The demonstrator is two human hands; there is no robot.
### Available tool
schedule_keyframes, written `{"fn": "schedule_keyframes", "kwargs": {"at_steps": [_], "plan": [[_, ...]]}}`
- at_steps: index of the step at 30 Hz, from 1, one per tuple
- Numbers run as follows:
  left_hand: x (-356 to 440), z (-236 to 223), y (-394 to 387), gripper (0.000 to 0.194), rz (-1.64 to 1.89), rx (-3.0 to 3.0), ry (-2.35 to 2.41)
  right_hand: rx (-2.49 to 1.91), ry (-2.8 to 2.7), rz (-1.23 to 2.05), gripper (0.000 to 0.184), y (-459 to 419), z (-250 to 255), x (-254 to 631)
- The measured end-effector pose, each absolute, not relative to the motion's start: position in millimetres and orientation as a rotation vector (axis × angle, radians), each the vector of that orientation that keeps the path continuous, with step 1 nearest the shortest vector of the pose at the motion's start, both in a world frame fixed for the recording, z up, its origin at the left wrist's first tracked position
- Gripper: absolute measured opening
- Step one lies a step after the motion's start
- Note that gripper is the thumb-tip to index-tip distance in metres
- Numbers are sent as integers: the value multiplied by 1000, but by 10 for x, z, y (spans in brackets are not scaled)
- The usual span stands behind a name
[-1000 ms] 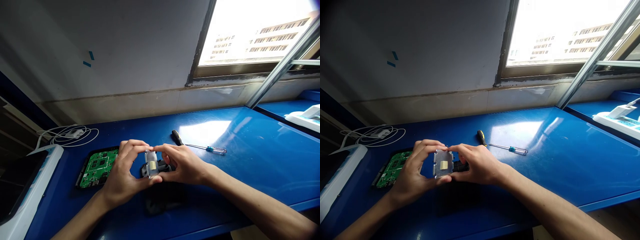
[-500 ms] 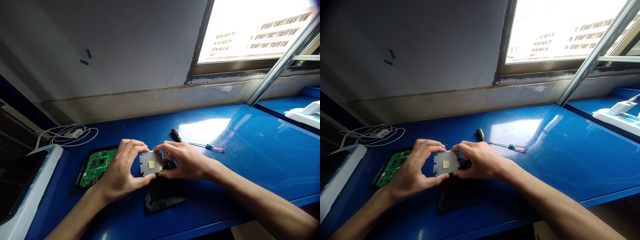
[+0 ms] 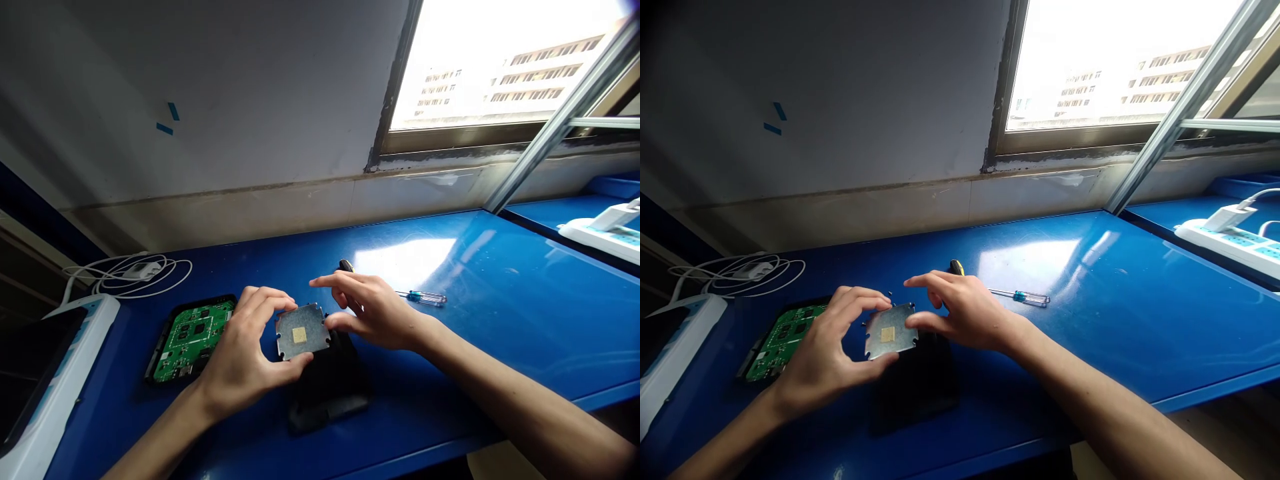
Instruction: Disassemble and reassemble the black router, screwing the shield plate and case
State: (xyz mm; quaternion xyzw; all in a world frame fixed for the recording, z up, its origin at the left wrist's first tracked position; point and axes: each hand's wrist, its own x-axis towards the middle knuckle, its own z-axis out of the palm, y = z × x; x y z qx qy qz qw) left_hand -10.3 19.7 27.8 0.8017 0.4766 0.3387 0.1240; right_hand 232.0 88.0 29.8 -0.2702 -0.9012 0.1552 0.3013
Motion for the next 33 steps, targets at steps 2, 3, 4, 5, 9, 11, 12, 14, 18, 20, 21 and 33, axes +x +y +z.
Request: {"fn": "schedule_keyframes", "kwargs": {"at_steps": [2, 3, 4, 5, 9, 11, 12, 14, 18, 20, 21, 33], "plan": [[-63, 264, 176, 38, 950, 2315, 1383, -819, -2347, 361, 55, 912, 277, 2315], [-41, 255, 164, 38, 934, 2306, 1377, -876, -2321, 332, 50, 932, 259, 2309], [-19, 245, 153, 38, 916, 2296, 1372, -936, -2292, 306, 45, 955, 239, 2304], [1, 236, 143, 38, 897, 2287, 1368, -993, -2261, 286, 40, 979, 219, 2299], [54, 202, 112, 38, 810, 2244, 1366, -1123, -2165, 274, 31, 1059, 163, 2297], [65, 181, 100, 37, 769, 2230, 1365, -1139, -2146, 276, 29, 1075, 155, 2300], [70, 168, 95, 37, 748, 2224, 1366, -1141, -2144, 278, 29, 1076, 155, 2300], [77, 139, 86, 35, 699, 2217, 1372, -1144, -2148, 289, 28, 1073, 157, 2297], [86, 83, 77, 33, 643, 2223, 1386, -1162, -2144, 297, 26, 1068, 158, 2285], [84, 70, 74, 33, 639, 2219, 1391, -1167, -2140, 299, 26, 1072, 153, 2281], [82, 68, 73, 33, 635, 2214, 1391, -1170, -2138, 300, 26, 1075, 149, 2281], [76, 63, 54, 35, 645, 2219, 1418, -1330, -2066, 206, 22, 1104, 218, 2315]]}}
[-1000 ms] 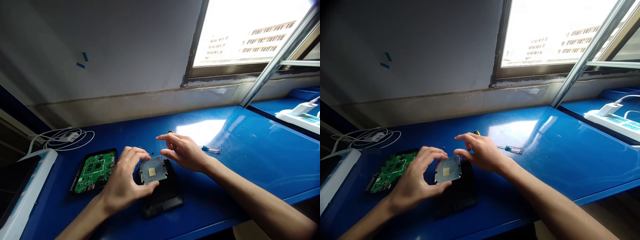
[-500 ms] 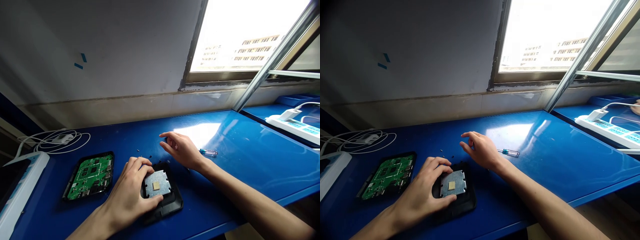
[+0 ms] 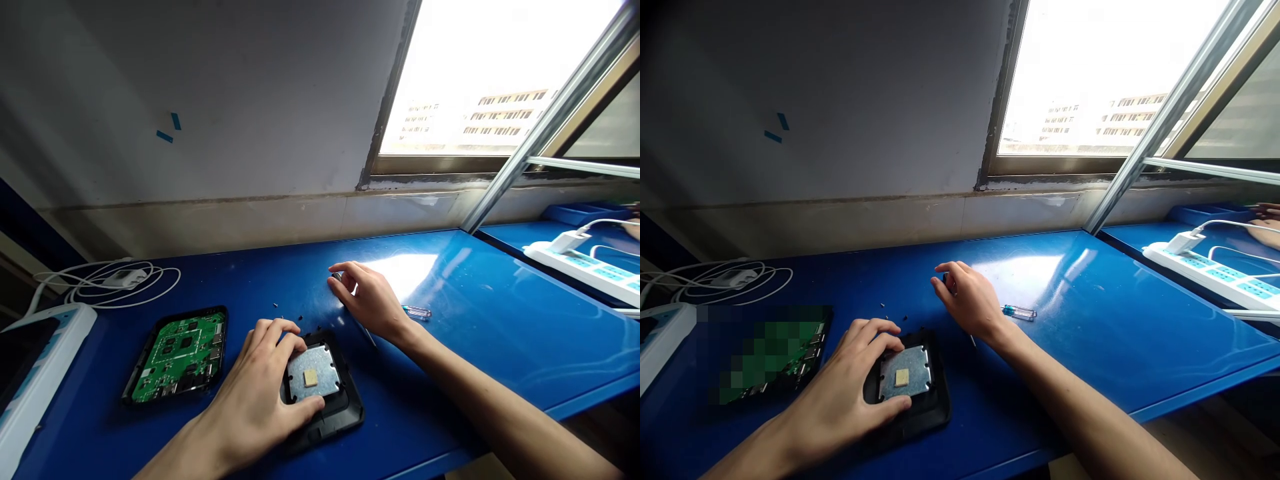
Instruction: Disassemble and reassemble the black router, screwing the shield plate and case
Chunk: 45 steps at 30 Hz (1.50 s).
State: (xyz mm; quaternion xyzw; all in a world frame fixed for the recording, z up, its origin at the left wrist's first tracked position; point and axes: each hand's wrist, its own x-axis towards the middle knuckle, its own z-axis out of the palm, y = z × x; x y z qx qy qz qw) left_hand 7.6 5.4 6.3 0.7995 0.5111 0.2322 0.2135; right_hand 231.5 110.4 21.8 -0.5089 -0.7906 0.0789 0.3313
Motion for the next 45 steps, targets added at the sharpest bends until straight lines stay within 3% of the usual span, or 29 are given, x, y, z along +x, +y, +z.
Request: {"fn": "schedule_keyframes", "kwargs": {"at_steps": [15, 33, 41, 45], "plan": [[79, 25, 26, 33, 733, 2254, 1415, -1443, -2083, 159, 24, 1119, 228, 2325], [80, 84, -2, 32, 626, 2240, 1361, -1673, -2203, 110, 41, 1148, 94, 2365], [77, 149, 0, 31, 564, 2175, 1418, -1465, -2063, 108, 40, 1146, 176, 2338], [70, 174, 25, 30, 561, 2168, 1425, -989, -1771, 419, 40, 1037, 251, 2314]]}}
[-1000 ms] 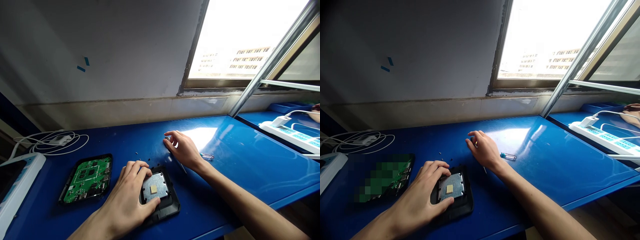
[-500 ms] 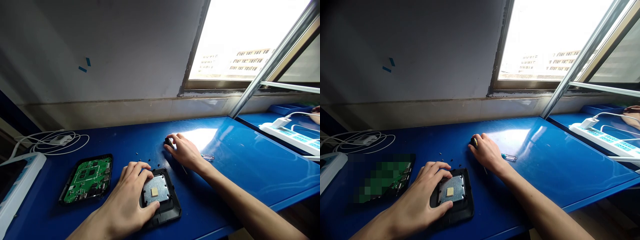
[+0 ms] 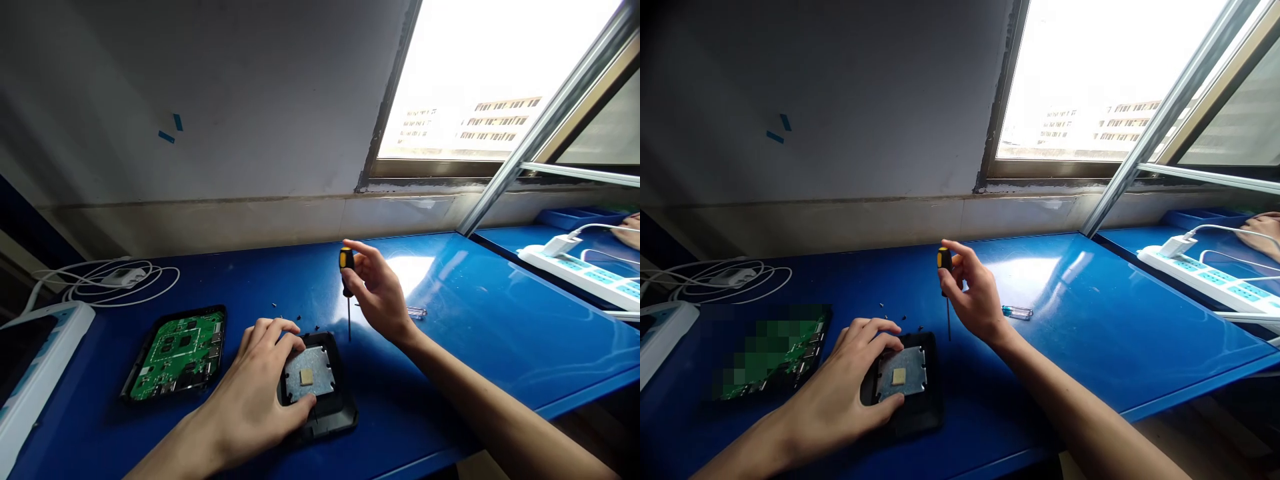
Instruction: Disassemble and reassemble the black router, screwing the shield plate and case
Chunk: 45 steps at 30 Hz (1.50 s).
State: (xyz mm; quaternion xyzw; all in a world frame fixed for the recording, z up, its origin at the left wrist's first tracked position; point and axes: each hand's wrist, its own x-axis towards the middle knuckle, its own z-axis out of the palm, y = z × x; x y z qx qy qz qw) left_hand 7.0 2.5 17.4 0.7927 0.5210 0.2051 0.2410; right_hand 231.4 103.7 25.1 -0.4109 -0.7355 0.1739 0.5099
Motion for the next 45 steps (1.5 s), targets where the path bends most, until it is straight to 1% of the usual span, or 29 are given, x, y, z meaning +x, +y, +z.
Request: {"fn": "schedule_keyframes", "kwargs": {"at_steps": [1, 3, 6, 9, 13, 18, 39, 45], "plan": [[70, 177, 30, 30, 562, 2170, 1422, -853, -1687, 486, 41, 1000, 257, 2299], [70, 179, 37, 29, 564, 2175, 1415, -700, -1599, 512, 42, 932, 256, 2264], [67, 175, 38, 30, 564, 2183, 1406, -635, -1608, 443, 47, 863, 235, 2222], [60, 171, 31, 35, 547, 2189, 1400, -599, -1646, 418, 52, 834, 210, 2203], [52, 167, 14, 44, 515, 2215, 1393, -580, -1677, 410, 54, 813, 199, 2193], [59, 158, -5, 48, 493, 2221, 1388, -572, -1635, 393, 53, 819, 210, 2185], [54, 171, 5, 42, 496, 2253, 1376, -654, -1694, 399, 49, 883, 135, 2185], [44, 172, 7, 43, 519, 2267, 1374, -647, -1675, 396, 47, 865, 161, 2200]]}}
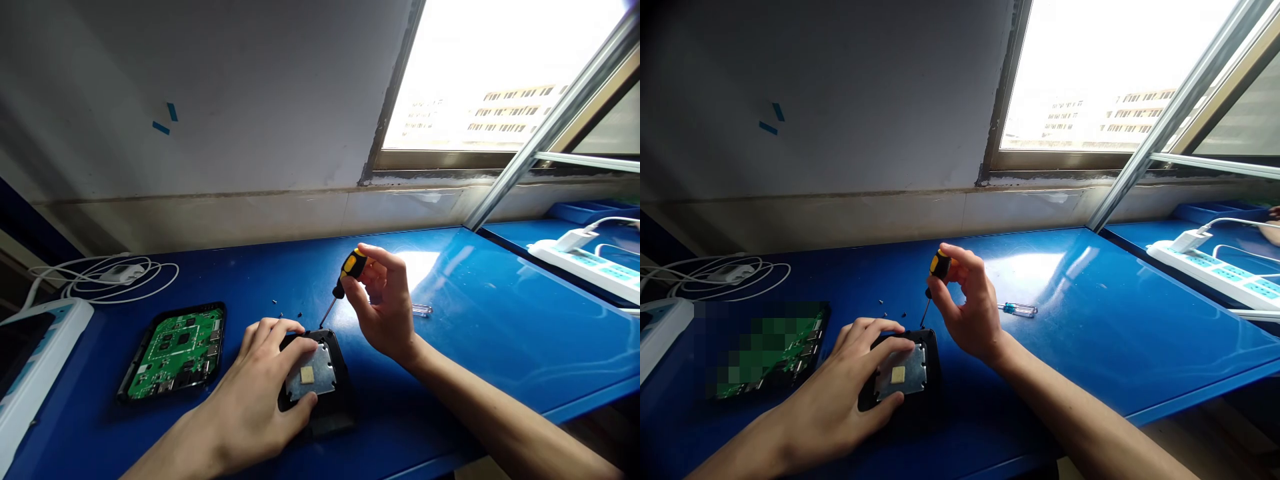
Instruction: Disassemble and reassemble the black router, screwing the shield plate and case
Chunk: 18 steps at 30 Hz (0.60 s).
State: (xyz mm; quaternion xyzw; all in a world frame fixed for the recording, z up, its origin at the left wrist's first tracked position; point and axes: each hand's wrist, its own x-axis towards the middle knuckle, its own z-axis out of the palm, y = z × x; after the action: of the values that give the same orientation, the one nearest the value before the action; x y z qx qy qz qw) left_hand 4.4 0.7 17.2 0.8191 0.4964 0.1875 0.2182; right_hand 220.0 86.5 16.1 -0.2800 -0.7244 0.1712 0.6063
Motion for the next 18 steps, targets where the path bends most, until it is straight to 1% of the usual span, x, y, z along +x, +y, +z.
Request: {"fn": "schedule_keyframes", "kwargs": {"at_steps": [9, 14, 18], "plan": [[52, 167, 5, 43, 520, 2276, 1381, -731, -1712, 411, 42, 895, 136, 2198], [48, 166, 12, 42, 487, 2273, 1377, -689, -1685, 396, 42, 894, 170, 2206], [48, 159, 12, 43, 497, 2278, 1379, -647, -1594, 485, 39, 869, 233, 2205]]}}
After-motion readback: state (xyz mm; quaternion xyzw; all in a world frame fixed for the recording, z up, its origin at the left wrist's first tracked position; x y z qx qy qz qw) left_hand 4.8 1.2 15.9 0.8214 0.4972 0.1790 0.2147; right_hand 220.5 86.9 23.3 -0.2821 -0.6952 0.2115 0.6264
